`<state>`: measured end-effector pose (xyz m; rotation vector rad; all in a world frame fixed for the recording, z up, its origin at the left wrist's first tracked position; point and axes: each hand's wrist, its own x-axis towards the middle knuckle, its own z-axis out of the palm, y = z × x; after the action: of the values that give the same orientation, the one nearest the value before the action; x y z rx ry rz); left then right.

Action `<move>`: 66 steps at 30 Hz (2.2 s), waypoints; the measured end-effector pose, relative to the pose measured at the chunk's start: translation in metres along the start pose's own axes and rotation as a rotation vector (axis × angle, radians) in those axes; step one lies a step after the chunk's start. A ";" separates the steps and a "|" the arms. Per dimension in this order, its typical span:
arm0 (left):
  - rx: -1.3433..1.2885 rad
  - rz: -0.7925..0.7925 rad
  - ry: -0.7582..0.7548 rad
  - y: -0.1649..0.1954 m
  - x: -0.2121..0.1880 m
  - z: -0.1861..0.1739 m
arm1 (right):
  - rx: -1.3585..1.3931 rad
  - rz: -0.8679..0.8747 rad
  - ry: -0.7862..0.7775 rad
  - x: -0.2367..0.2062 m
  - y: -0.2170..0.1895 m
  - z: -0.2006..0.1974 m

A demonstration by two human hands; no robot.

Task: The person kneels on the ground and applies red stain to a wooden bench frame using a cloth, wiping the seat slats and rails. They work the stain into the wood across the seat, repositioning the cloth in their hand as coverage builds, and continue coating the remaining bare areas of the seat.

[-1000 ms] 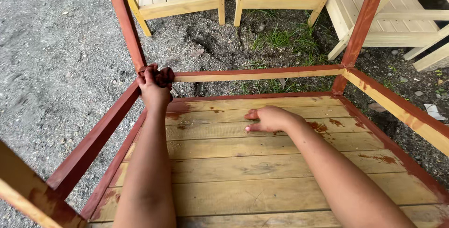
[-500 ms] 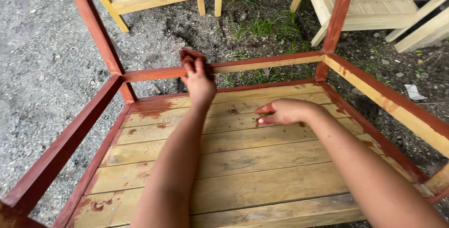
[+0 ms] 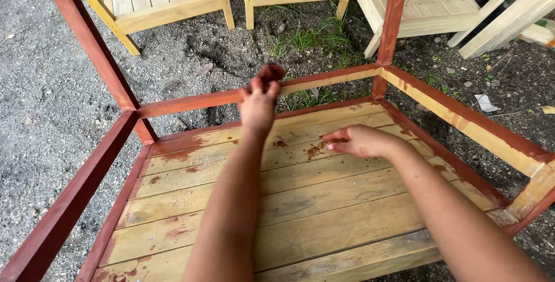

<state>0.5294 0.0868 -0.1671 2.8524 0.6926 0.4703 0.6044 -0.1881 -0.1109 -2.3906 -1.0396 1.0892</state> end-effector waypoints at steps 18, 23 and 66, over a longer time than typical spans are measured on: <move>-0.170 -0.623 0.500 -0.175 -0.024 -0.044 | -0.374 -0.026 0.292 -0.086 0.014 -0.045; -0.138 -0.503 0.506 -0.087 0.001 -0.002 | -0.375 -0.154 0.571 -0.086 0.052 -0.064; 0.118 0.010 0.068 -0.095 -0.041 -0.027 | -0.329 0.093 0.430 -0.089 0.072 -0.042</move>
<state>0.4459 0.1534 -0.1750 2.9630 0.7420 0.5477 0.6314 -0.3014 -0.0755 -2.7812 -1.0200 0.4117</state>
